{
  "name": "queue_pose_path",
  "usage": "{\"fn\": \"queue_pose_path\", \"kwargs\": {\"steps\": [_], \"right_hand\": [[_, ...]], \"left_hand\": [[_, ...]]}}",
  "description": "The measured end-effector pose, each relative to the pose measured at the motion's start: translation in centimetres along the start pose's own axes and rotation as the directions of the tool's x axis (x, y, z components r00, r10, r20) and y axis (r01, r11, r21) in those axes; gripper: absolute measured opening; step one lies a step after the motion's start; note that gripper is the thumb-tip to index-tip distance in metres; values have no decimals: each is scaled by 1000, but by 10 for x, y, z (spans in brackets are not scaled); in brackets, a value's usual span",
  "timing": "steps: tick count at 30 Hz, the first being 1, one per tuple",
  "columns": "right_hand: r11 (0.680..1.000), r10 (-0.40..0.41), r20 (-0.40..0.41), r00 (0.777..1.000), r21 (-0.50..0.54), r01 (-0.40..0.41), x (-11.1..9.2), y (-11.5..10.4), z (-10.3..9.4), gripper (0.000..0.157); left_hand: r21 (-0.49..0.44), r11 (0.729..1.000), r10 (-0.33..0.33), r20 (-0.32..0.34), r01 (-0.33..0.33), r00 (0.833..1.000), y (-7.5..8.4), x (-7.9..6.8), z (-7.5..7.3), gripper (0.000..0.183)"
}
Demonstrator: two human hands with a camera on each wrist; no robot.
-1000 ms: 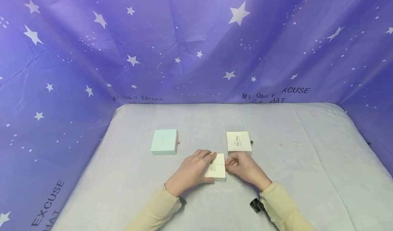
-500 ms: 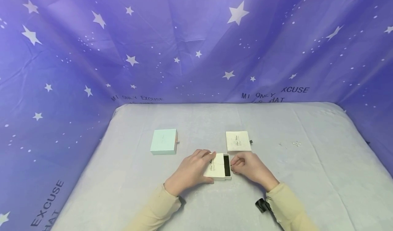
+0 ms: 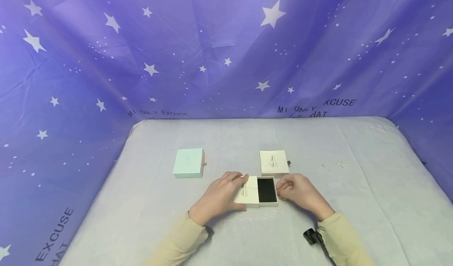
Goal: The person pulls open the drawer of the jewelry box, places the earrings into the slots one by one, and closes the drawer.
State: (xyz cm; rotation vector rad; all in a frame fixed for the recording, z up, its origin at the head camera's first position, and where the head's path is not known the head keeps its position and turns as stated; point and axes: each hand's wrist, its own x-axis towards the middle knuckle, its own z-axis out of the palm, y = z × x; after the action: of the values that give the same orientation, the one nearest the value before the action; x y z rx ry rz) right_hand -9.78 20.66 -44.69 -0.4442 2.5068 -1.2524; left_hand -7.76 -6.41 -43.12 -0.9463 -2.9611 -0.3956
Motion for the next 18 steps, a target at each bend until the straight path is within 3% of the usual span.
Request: {"fn": "queue_pose_path", "kwargs": {"steps": [18], "right_hand": [[1000,22,-29,999,-5,-23,-8,2,-5,13]], "left_hand": [[3,1000,12,-25,-12,1000,0,-1,1,88]]}}
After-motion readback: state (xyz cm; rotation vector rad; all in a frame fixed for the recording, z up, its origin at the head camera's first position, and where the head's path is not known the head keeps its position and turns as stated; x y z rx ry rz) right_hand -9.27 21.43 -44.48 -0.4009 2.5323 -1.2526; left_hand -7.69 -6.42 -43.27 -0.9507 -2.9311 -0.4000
